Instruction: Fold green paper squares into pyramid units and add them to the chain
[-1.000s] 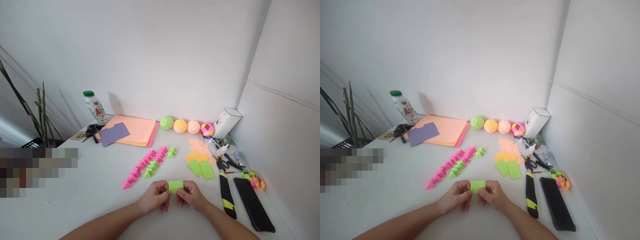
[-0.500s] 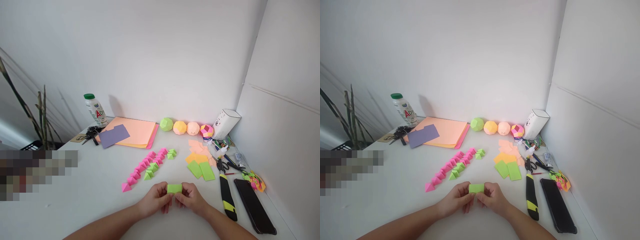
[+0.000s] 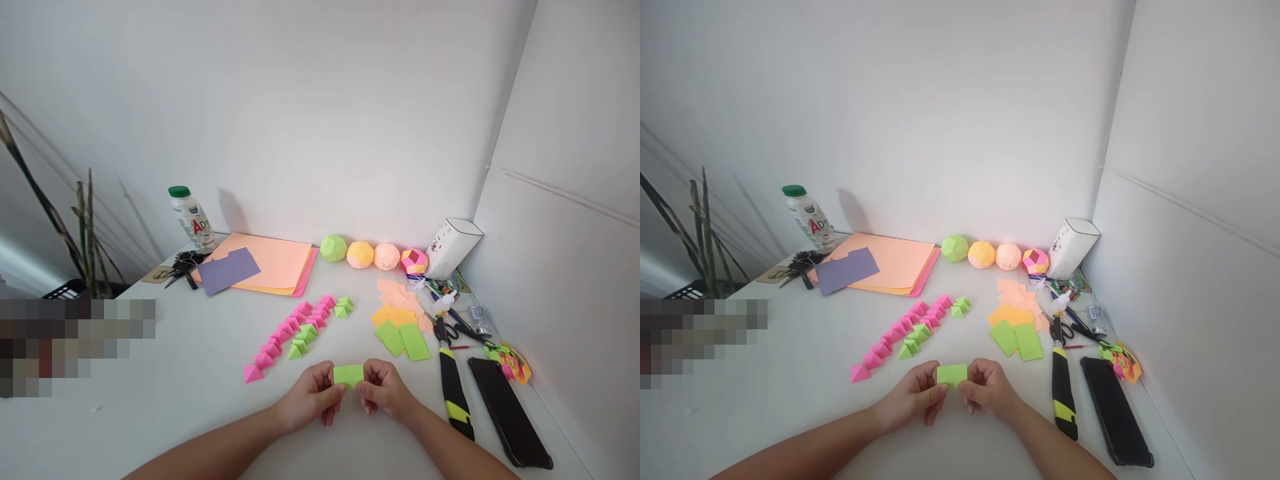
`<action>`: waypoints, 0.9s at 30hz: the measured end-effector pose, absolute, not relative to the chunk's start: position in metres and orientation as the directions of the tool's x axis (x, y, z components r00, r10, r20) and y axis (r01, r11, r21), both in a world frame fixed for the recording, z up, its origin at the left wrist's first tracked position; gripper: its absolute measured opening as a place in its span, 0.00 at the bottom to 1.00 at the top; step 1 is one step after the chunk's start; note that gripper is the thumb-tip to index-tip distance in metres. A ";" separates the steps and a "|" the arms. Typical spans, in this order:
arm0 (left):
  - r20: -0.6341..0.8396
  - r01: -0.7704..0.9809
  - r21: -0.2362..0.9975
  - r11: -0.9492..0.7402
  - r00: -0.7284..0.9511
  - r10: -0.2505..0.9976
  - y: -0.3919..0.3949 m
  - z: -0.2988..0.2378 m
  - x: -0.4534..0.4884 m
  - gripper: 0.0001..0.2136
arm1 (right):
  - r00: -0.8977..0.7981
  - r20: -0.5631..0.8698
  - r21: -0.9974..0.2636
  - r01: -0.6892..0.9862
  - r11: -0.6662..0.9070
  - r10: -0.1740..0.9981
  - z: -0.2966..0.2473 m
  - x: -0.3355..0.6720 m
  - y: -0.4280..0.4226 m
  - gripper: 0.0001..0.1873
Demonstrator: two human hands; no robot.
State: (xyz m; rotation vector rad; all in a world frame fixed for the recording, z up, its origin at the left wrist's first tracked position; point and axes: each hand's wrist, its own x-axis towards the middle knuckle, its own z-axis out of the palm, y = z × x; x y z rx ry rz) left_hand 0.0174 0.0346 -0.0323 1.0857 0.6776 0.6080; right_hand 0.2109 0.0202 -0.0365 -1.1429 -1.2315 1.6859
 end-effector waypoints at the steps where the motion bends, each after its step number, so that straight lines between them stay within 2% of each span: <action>1: -0.192 -0.123 0.929 0.350 0.647 0.738 0.035 -0.032 0.018 0.19 | -0.333 -0.218 -0.965 -0.064 -0.253 0.917 -0.037 0.211 0.020 0.21; 10: -0.210 -0.240 0.870 0.432 0.611 0.763 0.040 -0.029 0.017 0.18 | -0.341 -0.181 -0.972 -0.083 -0.222 0.923 -0.045 0.211 0.018 0.18; 27: -0.222 -0.205 0.883 0.423 0.611 0.760 0.041 -0.027 0.016 0.18 | -0.298 -0.171 -0.979 -0.055 -0.195 0.939 -0.039 0.207 0.017 0.17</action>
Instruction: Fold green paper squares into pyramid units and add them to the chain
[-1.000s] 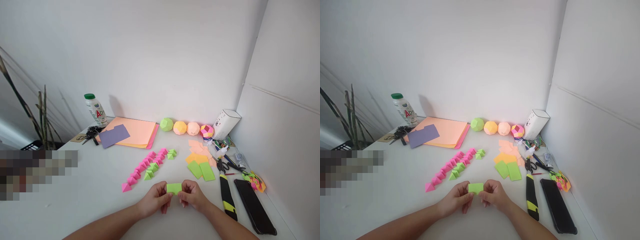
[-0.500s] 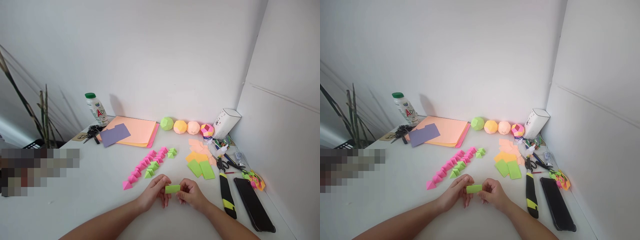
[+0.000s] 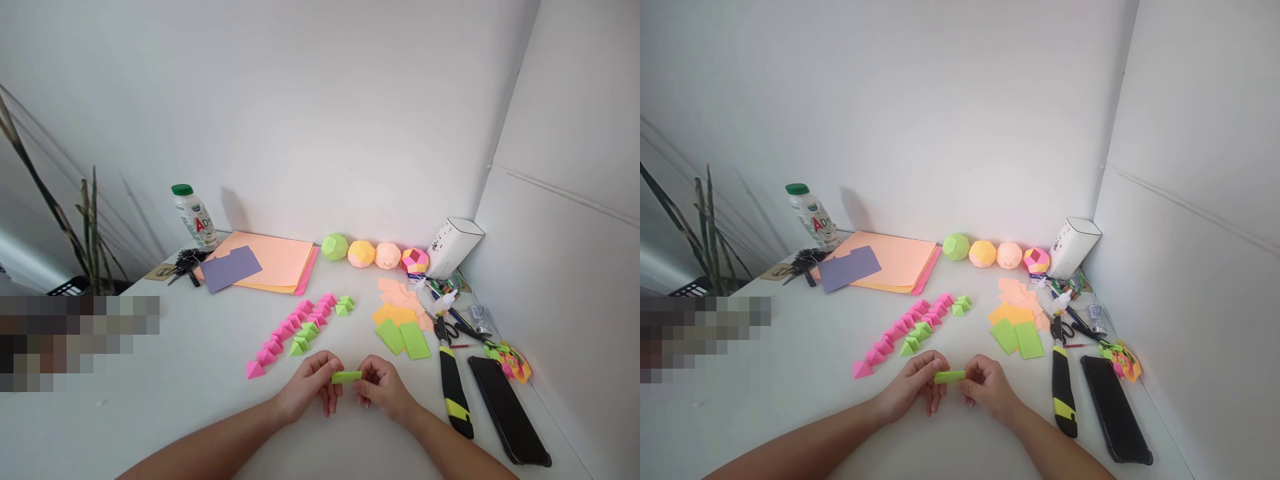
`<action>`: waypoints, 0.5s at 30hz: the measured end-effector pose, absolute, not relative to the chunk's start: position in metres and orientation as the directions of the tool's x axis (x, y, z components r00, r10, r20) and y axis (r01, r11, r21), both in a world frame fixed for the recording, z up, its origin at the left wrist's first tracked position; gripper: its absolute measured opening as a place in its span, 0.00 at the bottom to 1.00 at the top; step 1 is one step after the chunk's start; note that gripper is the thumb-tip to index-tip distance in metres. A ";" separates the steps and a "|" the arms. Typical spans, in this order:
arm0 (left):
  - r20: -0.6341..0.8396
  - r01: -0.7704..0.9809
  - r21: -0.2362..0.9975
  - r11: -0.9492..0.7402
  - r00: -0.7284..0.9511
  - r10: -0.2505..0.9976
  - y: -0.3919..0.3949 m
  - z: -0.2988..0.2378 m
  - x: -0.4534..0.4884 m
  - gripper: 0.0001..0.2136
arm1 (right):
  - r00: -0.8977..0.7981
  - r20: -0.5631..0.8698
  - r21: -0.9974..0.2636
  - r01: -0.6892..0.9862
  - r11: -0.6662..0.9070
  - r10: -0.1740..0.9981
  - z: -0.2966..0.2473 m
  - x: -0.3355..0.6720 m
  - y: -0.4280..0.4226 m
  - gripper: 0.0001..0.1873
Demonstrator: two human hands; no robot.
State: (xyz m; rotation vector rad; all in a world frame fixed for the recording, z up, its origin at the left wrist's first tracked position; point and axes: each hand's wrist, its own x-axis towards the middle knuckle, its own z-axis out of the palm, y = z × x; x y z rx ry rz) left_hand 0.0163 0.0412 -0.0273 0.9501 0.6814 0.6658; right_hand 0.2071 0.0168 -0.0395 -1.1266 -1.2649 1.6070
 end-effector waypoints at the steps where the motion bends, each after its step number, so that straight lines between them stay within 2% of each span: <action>1: -0.226 -0.196 0.886 0.420 0.609 0.761 0.041 -0.027 0.017 0.18 | -0.299 -0.168 -0.979 -0.057 -0.194 0.939 -0.040 0.207 0.017 0.16; 10: -0.286 -0.106 0.908 0.406 0.554 0.782 0.038 -0.028 0.022 0.21 | -0.286 -0.142 -0.985 -0.054 -0.163 0.948 -0.040 0.206 0.017 0.16; 15: -0.305 -0.071 0.913 0.402 0.534 0.788 0.037 -0.025 0.022 0.21 | -0.328 0.003 -1.000 -0.020 -0.004 0.945 -0.036 0.206 0.013 0.27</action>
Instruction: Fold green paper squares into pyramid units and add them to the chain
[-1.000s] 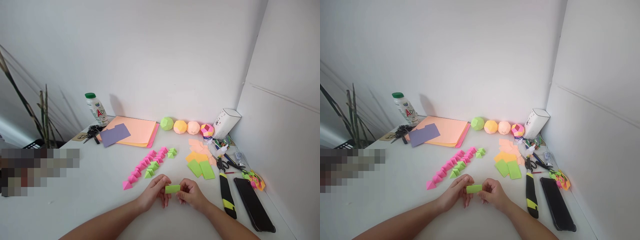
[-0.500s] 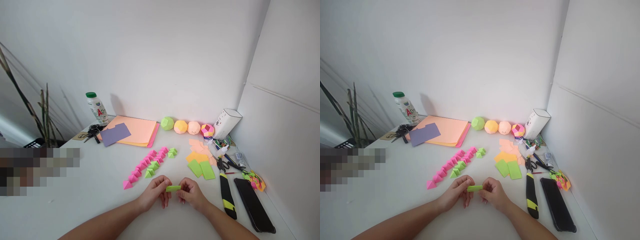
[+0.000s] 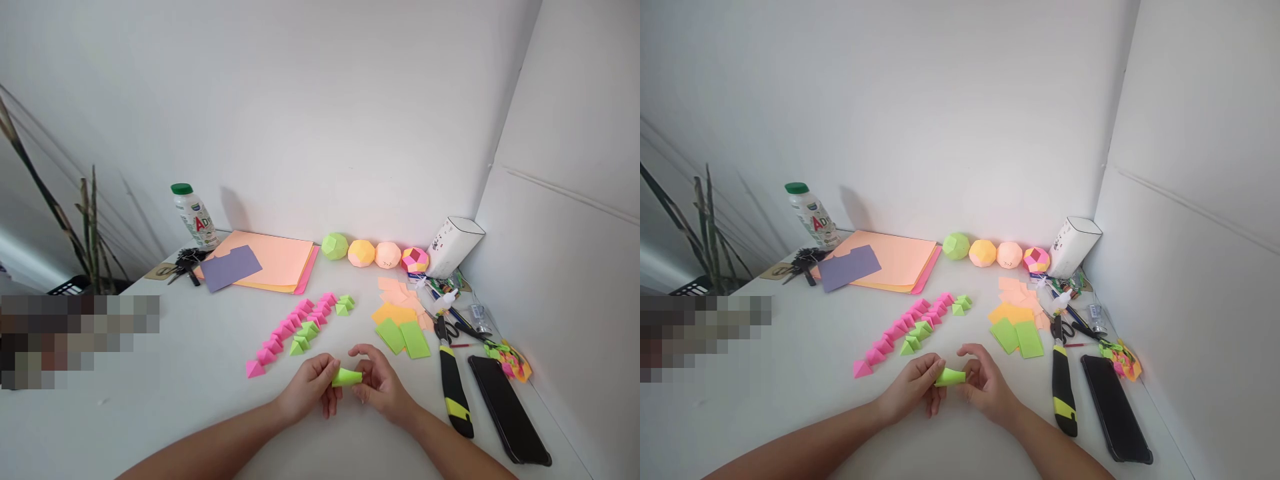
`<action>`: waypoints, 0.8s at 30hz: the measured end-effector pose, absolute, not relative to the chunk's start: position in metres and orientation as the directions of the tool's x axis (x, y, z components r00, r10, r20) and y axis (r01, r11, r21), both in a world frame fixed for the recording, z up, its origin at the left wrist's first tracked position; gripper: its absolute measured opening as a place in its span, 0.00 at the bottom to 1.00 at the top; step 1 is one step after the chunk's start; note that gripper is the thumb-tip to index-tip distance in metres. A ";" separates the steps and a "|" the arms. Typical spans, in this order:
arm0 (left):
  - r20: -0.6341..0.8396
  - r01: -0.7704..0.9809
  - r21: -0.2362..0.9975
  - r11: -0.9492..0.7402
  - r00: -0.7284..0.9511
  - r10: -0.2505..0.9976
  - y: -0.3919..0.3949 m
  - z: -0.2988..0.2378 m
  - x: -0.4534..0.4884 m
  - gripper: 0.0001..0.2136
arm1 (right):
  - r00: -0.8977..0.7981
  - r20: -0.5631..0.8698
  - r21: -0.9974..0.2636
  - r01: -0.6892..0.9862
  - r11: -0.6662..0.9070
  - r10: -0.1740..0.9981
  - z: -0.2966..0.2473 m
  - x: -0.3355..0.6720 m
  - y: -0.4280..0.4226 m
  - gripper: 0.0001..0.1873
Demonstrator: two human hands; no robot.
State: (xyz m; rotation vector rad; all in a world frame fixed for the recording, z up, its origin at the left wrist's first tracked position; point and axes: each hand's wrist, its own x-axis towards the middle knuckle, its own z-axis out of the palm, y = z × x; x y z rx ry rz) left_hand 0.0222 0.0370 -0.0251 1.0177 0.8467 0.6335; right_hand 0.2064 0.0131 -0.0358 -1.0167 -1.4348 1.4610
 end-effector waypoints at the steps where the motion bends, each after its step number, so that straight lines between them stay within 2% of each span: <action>1: -0.308 -0.066 0.913 0.402 0.532 0.788 0.037 -0.025 0.022 0.21 | -0.343 0.037 -0.999 0.008 0.043 0.939 -0.036 0.207 0.013 0.27; 6: -0.321 -0.076 0.908 0.412 0.505 0.801 0.038 -0.026 0.023 0.21 | -0.421 0.231 -0.958 0.056 0.280 0.877 -0.035 0.208 0.013 0.23; 11: -0.319 -0.125 0.899 0.420 0.471 0.822 0.039 -0.028 0.022 0.20 | -0.461 0.314 -0.909 0.108 0.404 0.830 -0.031 0.207 0.013 0.15; 13: -0.312 -0.155 0.894 0.421 0.458 0.832 0.040 -0.028 0.022 0.20 | -0.444 0.303 -0.915 0.110 0.387 0.843 -0.031 0.206 0.012 0.12; 19: -0.309 -0.158 0.897 0.414 0.447 0.840 0.040 -0.027 0.022 0.20 | -0.387 0.155 -0.976 0.086 0.202 0.909 -0.034 0.206 0.012 0.07; 24: -0.294 -0.150 0.905 0.399 0.457 0.839 0.040 -0.025 0.023 0.20 | -0.428 0.161 -0.975 0.069 0.210 0.889 -0.033 0.207 0.014 0.06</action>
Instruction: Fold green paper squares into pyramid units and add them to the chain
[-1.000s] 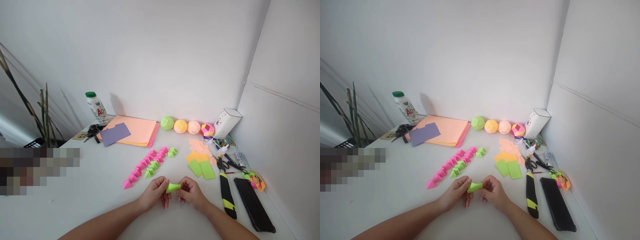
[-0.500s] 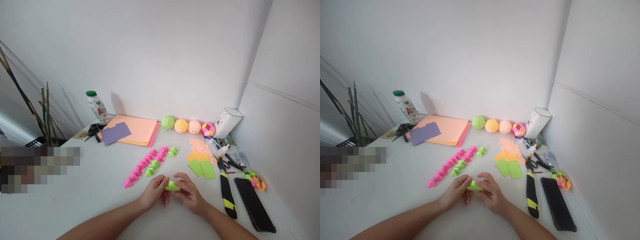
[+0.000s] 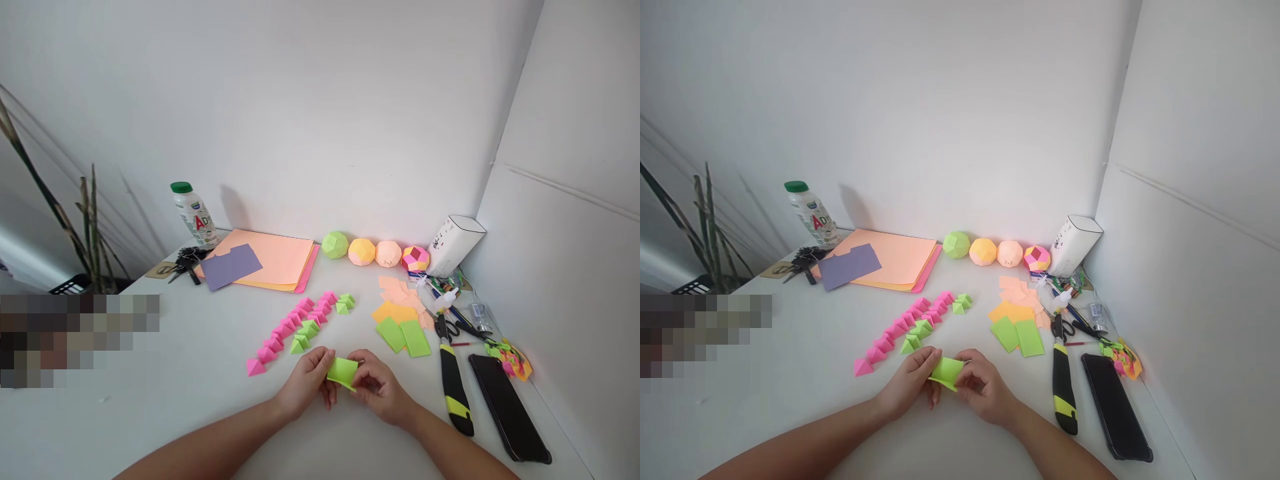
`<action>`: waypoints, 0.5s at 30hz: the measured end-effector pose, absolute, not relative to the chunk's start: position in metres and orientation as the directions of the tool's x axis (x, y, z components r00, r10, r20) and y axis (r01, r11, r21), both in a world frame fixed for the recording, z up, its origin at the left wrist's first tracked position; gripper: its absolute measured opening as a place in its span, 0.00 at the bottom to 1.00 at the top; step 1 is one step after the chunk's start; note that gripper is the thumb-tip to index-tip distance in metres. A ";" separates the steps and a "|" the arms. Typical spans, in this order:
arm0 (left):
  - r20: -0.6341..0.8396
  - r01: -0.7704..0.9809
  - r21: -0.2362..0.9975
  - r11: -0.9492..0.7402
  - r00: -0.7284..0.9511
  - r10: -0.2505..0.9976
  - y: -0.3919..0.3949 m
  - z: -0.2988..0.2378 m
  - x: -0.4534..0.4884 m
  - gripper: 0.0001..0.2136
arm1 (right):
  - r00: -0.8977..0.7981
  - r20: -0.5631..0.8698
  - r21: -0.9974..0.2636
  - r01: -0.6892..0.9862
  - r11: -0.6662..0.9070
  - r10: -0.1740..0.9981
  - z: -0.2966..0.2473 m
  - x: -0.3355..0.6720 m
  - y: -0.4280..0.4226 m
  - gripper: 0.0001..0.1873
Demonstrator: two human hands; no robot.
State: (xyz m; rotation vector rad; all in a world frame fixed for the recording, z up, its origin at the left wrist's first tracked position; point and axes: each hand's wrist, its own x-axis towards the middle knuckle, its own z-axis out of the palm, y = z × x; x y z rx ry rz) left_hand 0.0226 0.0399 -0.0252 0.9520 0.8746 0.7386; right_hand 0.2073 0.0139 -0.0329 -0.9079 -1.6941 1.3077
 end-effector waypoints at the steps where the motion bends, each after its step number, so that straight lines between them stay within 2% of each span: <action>1: -0.295 -0.142 0.907 0.396 0.455 0.840 0.040 -0.024 0.023 0.20 | -0.437 0.178 -0.973 0.056 0.224 0.882 -0.032 0.207 0.014 0.05; 4: -0.315 -0.130 0.905 0.406 0.439 0.841 0.039 -0.023 0.023 0.20 | -0.461 0.229 -0.962 0.027 0.271 0.858 -0.031 0.205 0.015 0.05; 7: -0.324 -0.155 0.893 0.422 0.429 0.843 0.039 -0.023 0.023 0.20 | -0.454 0.224 -0.955 0.075 0.288 0.862 -0.031 0.204 0.015 0.06; 10: -0.308 -0.194 0.886 0.422 0.434 0.846 0.039 -0.025 0.023 0.20 | -0.424 0.182 -0.960 0.117 0.253 0.887 -0.033 0.203 0.014 0.07; 15: -0.274 -0.256 0.871 0.418 0.453 0.848 0.039 -0.026 0.020 0.20 | -0.415 0.125 -0.980 0.089 0.177 0.901 -0.031 0.203 0.013 0.07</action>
